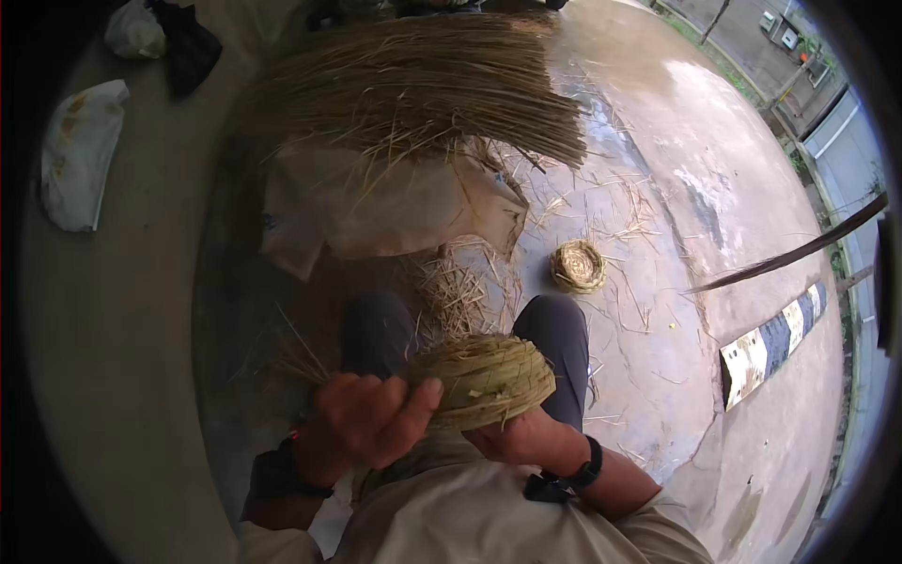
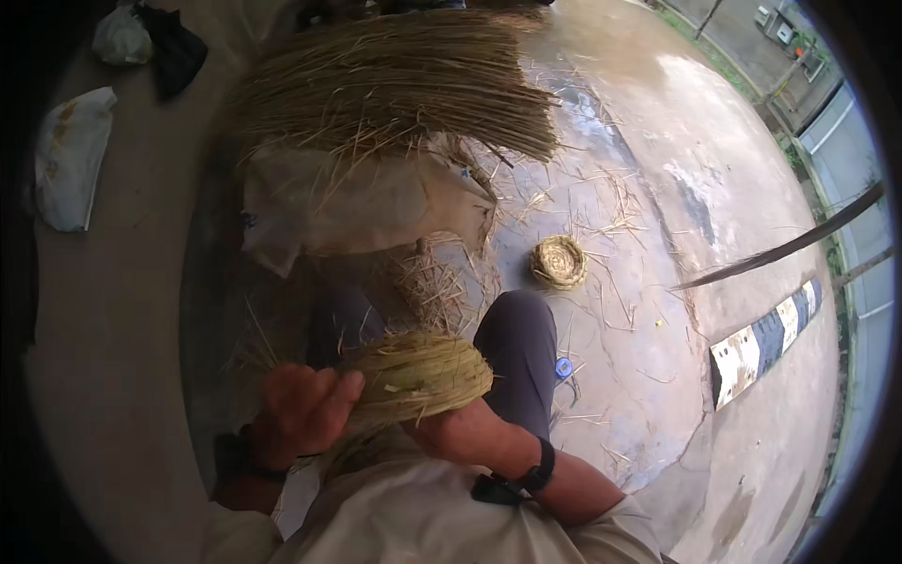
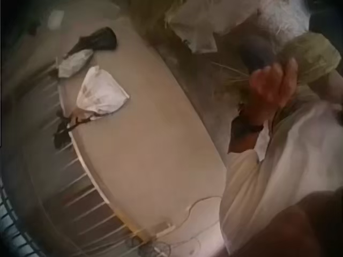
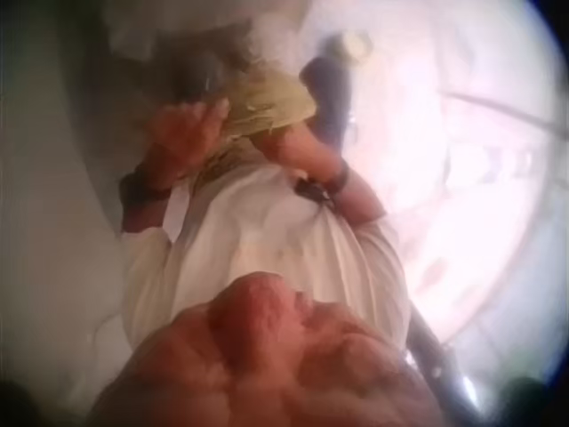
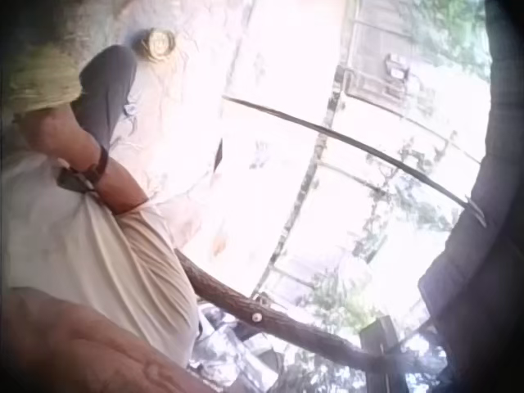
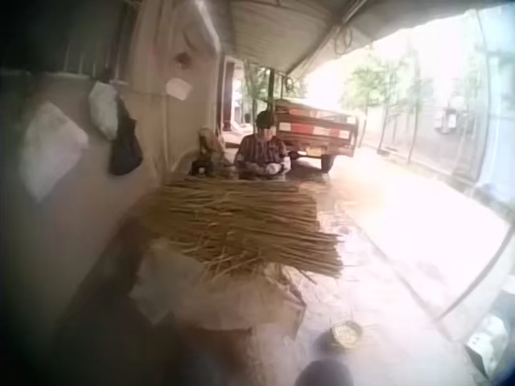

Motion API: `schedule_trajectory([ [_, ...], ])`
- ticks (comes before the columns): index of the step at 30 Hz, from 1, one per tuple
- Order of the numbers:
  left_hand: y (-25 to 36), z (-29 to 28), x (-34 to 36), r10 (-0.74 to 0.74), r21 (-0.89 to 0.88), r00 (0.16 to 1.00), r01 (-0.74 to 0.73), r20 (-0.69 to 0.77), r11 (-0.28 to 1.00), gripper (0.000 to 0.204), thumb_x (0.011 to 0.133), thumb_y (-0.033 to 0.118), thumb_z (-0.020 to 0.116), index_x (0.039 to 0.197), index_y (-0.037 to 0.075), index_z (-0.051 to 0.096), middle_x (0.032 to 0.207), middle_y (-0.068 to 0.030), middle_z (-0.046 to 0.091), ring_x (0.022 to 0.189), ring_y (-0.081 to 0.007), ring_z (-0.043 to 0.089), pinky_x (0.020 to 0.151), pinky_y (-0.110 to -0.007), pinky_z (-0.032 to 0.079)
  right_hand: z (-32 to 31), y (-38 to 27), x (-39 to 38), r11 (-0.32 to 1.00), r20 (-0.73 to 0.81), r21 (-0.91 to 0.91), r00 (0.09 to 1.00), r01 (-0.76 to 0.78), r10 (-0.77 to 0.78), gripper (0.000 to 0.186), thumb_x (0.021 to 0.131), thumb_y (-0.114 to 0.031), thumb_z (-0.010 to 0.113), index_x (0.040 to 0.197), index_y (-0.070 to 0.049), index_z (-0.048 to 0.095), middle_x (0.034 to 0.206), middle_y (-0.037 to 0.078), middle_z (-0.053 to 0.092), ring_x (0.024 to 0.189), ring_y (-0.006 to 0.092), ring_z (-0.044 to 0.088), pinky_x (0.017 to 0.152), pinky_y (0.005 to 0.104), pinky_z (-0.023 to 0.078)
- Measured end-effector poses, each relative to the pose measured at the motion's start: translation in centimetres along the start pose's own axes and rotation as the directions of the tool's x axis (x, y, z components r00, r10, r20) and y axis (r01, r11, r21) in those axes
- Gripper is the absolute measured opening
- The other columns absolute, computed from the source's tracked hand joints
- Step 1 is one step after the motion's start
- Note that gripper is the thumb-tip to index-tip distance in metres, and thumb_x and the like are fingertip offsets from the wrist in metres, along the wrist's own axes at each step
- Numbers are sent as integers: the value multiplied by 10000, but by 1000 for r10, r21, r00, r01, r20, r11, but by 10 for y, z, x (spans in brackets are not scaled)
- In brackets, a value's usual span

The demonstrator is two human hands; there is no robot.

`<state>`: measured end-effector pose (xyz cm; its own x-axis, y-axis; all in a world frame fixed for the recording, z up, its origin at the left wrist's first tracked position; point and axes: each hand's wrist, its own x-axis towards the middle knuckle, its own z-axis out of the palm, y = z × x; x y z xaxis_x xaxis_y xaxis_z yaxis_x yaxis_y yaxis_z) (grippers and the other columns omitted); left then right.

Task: Weaving a small basket using dried straw material.

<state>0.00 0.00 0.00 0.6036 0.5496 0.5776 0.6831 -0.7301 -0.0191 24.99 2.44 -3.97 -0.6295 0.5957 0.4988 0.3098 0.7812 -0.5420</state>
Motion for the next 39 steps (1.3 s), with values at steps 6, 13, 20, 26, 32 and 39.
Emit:
schedule_trajectory([
  [6,1,-5,13,32,-46,999,-32,-18,998,450,863,31,754,1294,77,631,922,-60,613,639,-179,551,539,-360,408,4,13,-5,1000,20,-22,1000,0,0,484,854,-54,749,1333,-94,691,1357,134,673,1237,369,647,1053,501,509],
  [13,1,-6,19,79,-10,997,-79,-17,997,388,911,156,736,1292,154,668,921,-30,587,641,-137,505,550,-313,386,13,27,-21,919,299,-366,954,144,-31,498,913,-103,723,1405,-132,653,1436,110,638,1326,323,594,1123,473,462],
  [20,7,0,27,119,51,992,-116,-47,992,405,894,189,746,1295,212,697,926,-9,562,653,-128,490,556,-298,370,14,33,-26,956,282,174,942,-238,183,554,1061,-301,574,1571,-119,458,1586,101,508,1452,268,482,1225,420,375],
  [26,17,3,43,153,72,985,-148,-77,986,374,915,227,751,1288,230,729,929,11,513,656,-108,448,554,-278,348,4,28,-29,862,289,353,919,-364,269,568,1088,-382,521,1581,-112,436,1599,90,492,1463,238,473,1242,405,359],
  [32,27,9,55,201,73,975,-194,-95,978,343,947,176,712,1290,178,735,909,18,501,690,-98,458,519,-235,341,-7,28,-38,927,182,240,951,-288,249,537,1062,-322,587,1543,-103,496,1562,88,534,1440,244,502,1228,414,373],
  [39,36,16,56,209,59,972,-203,-109,977,365,946,222,726,1311,212,732,910,13,481,680,-107,432,517,-257,337,-18,25,-46,910,200,259,940,-324,277,520,1042,-285,620,1520,-103,524,1537,96,557,1423,258,521,1216,427,385],
])
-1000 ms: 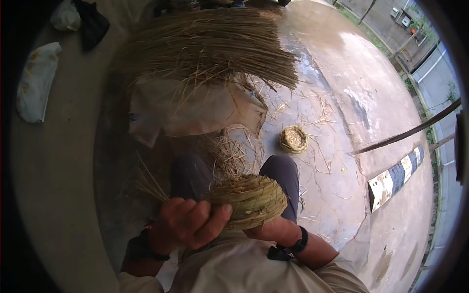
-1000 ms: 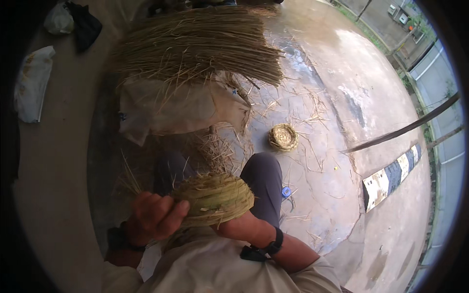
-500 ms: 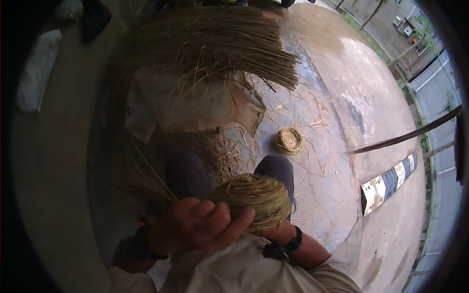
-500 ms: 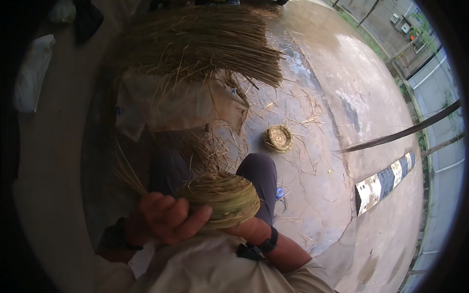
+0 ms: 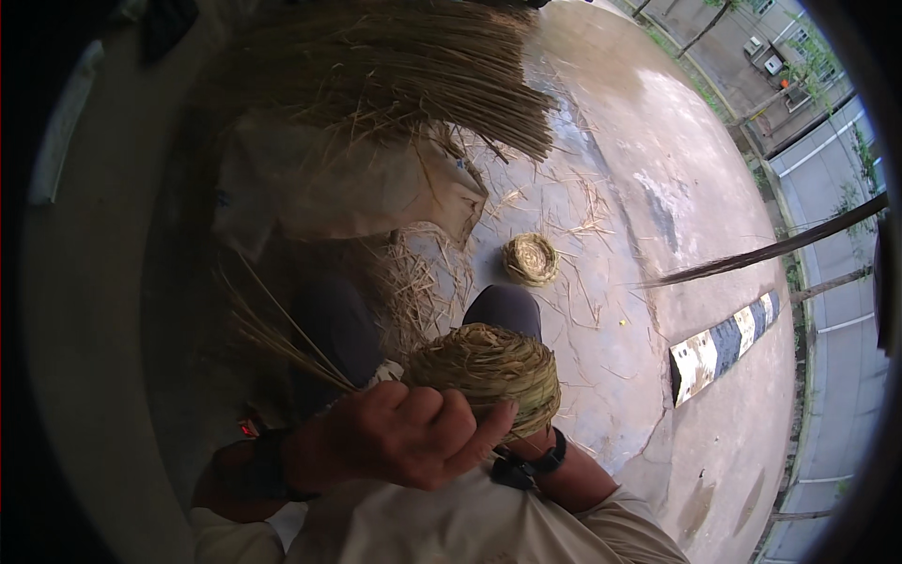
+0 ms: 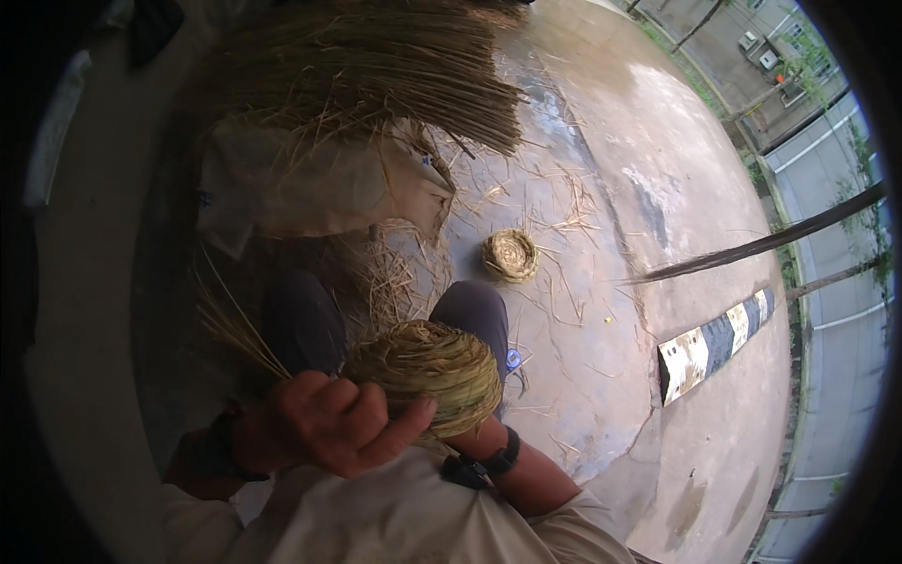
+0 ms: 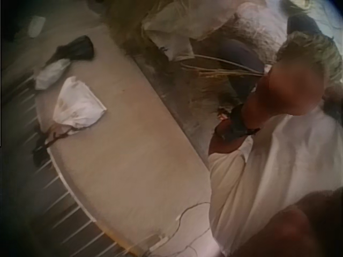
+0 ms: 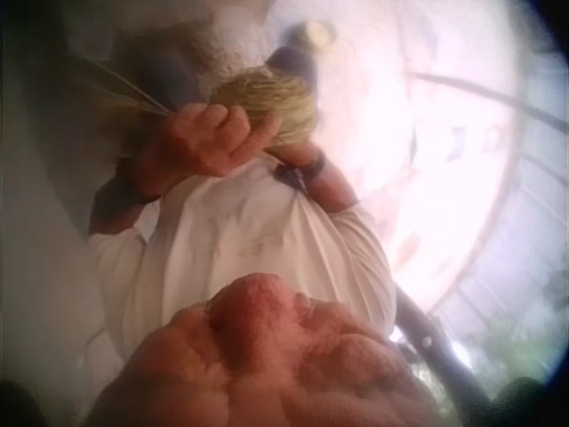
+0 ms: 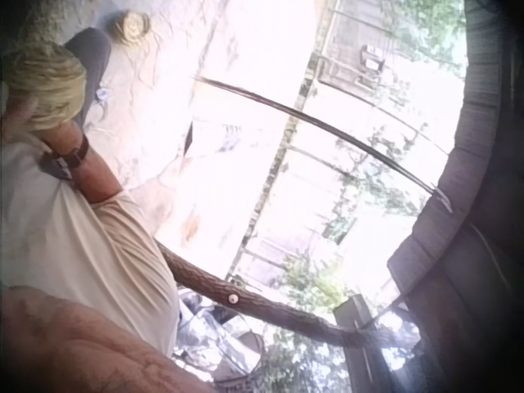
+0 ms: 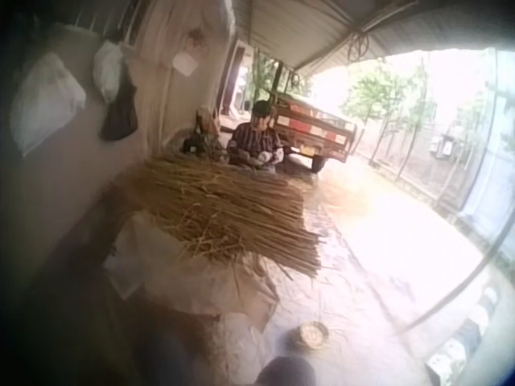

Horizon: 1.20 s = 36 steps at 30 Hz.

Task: Weaving a small basket using dried straw material.

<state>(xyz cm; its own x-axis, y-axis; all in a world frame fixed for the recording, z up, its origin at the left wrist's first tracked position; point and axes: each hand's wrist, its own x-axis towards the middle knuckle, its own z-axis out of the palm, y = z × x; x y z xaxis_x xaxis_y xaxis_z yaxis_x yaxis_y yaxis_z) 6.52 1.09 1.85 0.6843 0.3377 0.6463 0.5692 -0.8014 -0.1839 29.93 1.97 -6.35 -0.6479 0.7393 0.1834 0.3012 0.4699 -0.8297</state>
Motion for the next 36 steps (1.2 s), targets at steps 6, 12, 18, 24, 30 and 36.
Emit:
schedule_trajectory([
  [6,4,1,0,3,-25,1000,-3,-1,1000,385,936,205,724,1321,206,728,900,10,479,668,-106,429,512,-248,345,1,1,-7,999,3,38,1000,-30,30,508,1025,-253,649,1500,-103,549,1516,103,576,1409,271,538,1206,438,395],
  [12,0,-1,-4,-40,-56,998,42,38,998,429,912,217,734,1338,174,707,878,-9,507,663,-118,467,528,-284,388,20,11,-12,984,-30,166,997,-71,77,498,1008,-222,677,1480,-104,573,1495,109,596,1395,283,554,1196,448,405],
  [18,-19,-2,-14,-107,-196,978,142,180,970,506,836,167,746,1331,74,686,865,-27,537,662,-155,532,546,-316,445,18,-11,3,986,-195,-105,969,131,-149,449,953,-149,733,1383,-71,632,1349,173,667,1240,339,643,1068,468,494],
  [24,-33,7,-33,-197,-118,956,226,219,967,422,869,122,697,1280,27,690,773,-4,489,652,-150,567,532,-325,478,-10,-63,1,967,-136,-220,986,-129,100,340,901,-66,768,1232,-34,699,1056,156,739,895,332,716,768,430,574],
  [30,-29,13,-31,-145,-120,951,184,274,976,356,874,119,700,1222,42,706,765,8,493,658,-137,582,533,-308,483,-42,-70,58,940,-231,-323,972,-114,39,186,915,-59,718,1098,-49,745,986,121,727,875,309,706,726,405,574],
  [36,-23,11,-32,-148,-87,946,180,289,980,304,873,121,708,1170,56,702,758,9,499,651,-138,593,529,-306,486,-39,-50,73,947,-274,-307,944,94,-183,175,923,-82,728,1083,-12,727,992,149,705,896,327,703,748,387,560],
])
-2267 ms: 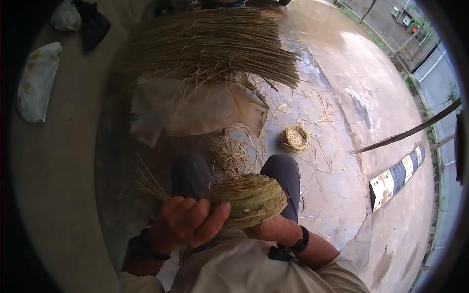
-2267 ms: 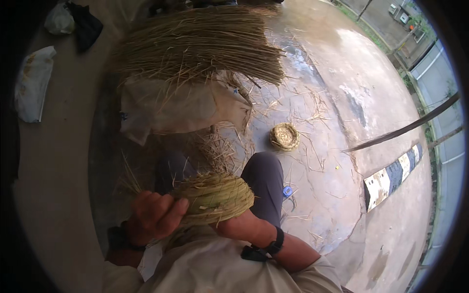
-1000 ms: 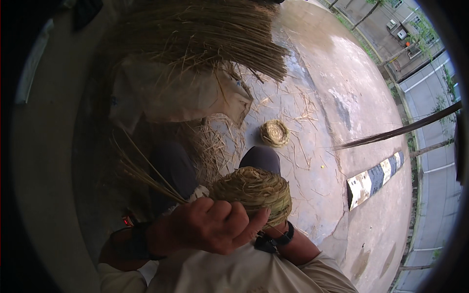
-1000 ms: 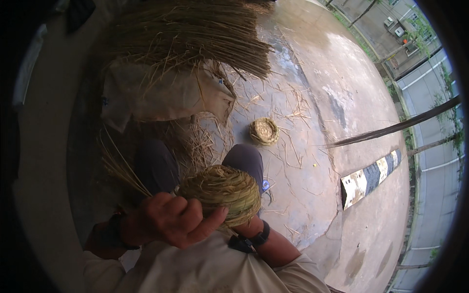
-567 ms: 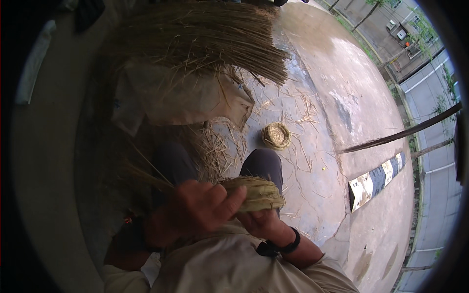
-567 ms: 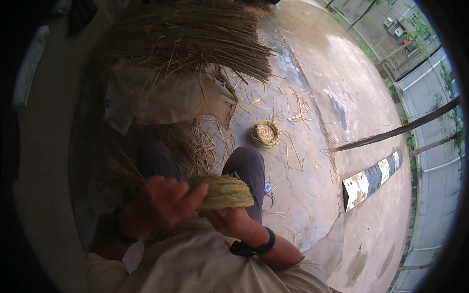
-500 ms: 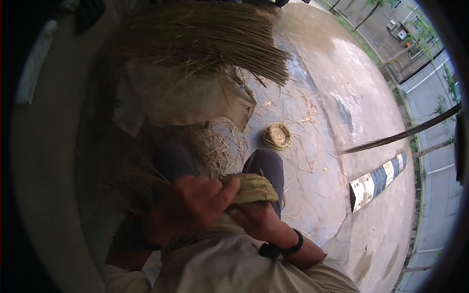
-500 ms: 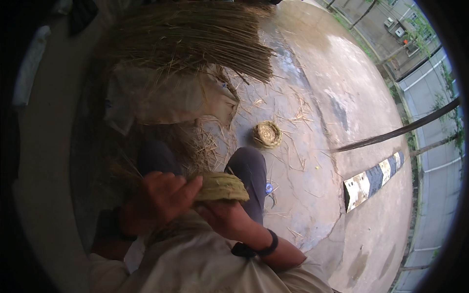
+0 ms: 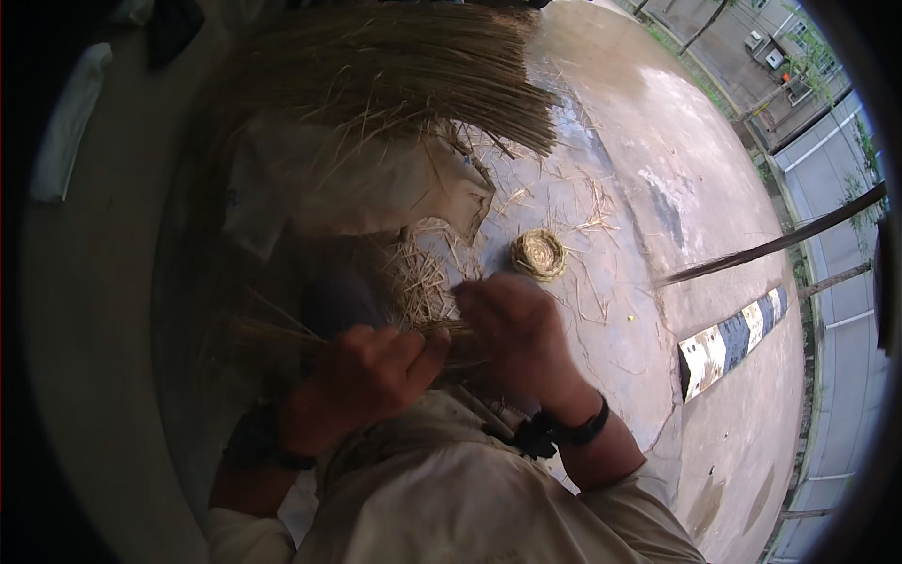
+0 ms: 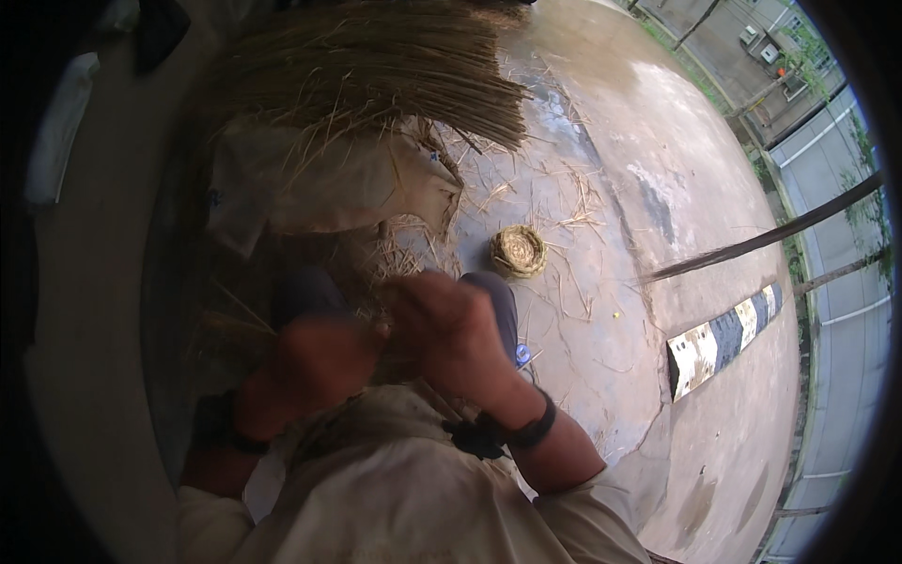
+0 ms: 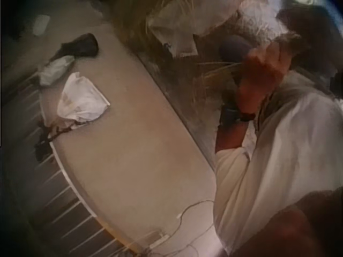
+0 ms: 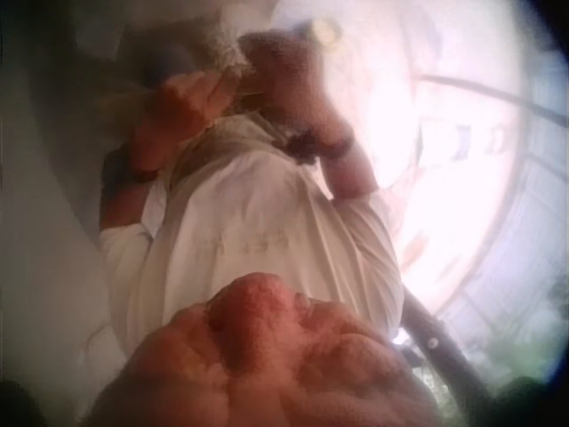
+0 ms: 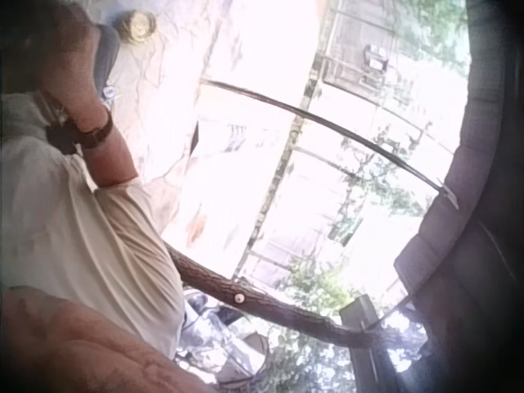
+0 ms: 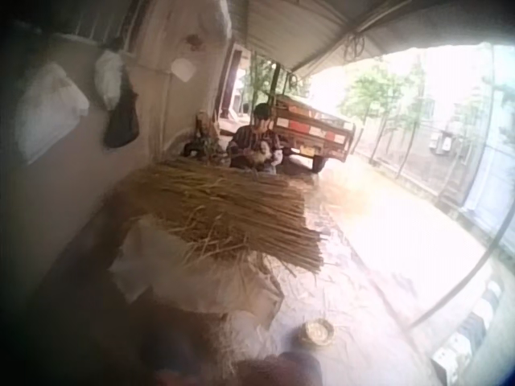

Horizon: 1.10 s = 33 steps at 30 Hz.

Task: Weaving a small basket using dried straw material.

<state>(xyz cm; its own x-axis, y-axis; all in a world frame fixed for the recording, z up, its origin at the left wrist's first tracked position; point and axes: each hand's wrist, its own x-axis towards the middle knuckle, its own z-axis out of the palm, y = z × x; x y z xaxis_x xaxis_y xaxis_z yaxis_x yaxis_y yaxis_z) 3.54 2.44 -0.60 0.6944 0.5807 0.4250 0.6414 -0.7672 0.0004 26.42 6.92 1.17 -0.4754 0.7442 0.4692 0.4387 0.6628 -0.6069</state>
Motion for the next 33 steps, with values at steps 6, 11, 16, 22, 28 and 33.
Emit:
schedule_trajectory([
  [6,-5,0,-6,-12,-60,1000,11,-25,998,325,870,107,708,1184,31,682,765,-6,540,646,-159,609,533,-326,490,11,0,-9,927,151,321,977,-195,153,141,1010,-86,687,1112,-18,756,962,84,723,891,218,685,806,361,540],
  [11,-27,-9,-21,-101,5,994,101,45,995,330,882,115,723,1195,21,679,780,-18,573,669,-184,642,552,-362,498,-30,3,-9,-121,90,992,840,-30,535,294,1095,-153,540,1344,-6,593,904,36,673,605,125,557,525,315,504],
  [16,-75,-65,-76,-321,179,937,295,140,939,413,837,142,796,1223,38,690,882,-68,664,729,-266,684,622,-415,540,-133,86,-72,166,-161,983,804,79,572,343,1100,-73,469,1410,59,533,837,-19,489,549,66,369,432,212,342],
  [22,-103,-101,-113,-451,264,883,408,127,874,373,818,130,810,1171,57,710,864,-104,695,723,-316,700,621,-442,553,-230,165,-152,608,-477,791,548,-74,687,454,1073,17,459,1521,88,468,909,-22,469,638,35,338,504,177,332],
  [28,-107,-99,-137,-555,301,812,492,180,817,206,887,192,759,1010,93,628,837,-127,681,744,-353,701,624,-474,552,-213,157,-118,820,-460,-483,886,-307,62,424,1026,67,494,1439,53,591,901,-35,436,682,26,342,536,174,303],
  [33,-118,-111,-176,-615,353,774,538,152,765,189,899,200,748,1007,91,637,843,-132,691,755,-360,705,640,-491,555,-255,209,-173,859,-706,30,598,-510,380,283,1107,-163,509,1285,-25,682,758,-106,427,573,-15,320,471,182,232],
])
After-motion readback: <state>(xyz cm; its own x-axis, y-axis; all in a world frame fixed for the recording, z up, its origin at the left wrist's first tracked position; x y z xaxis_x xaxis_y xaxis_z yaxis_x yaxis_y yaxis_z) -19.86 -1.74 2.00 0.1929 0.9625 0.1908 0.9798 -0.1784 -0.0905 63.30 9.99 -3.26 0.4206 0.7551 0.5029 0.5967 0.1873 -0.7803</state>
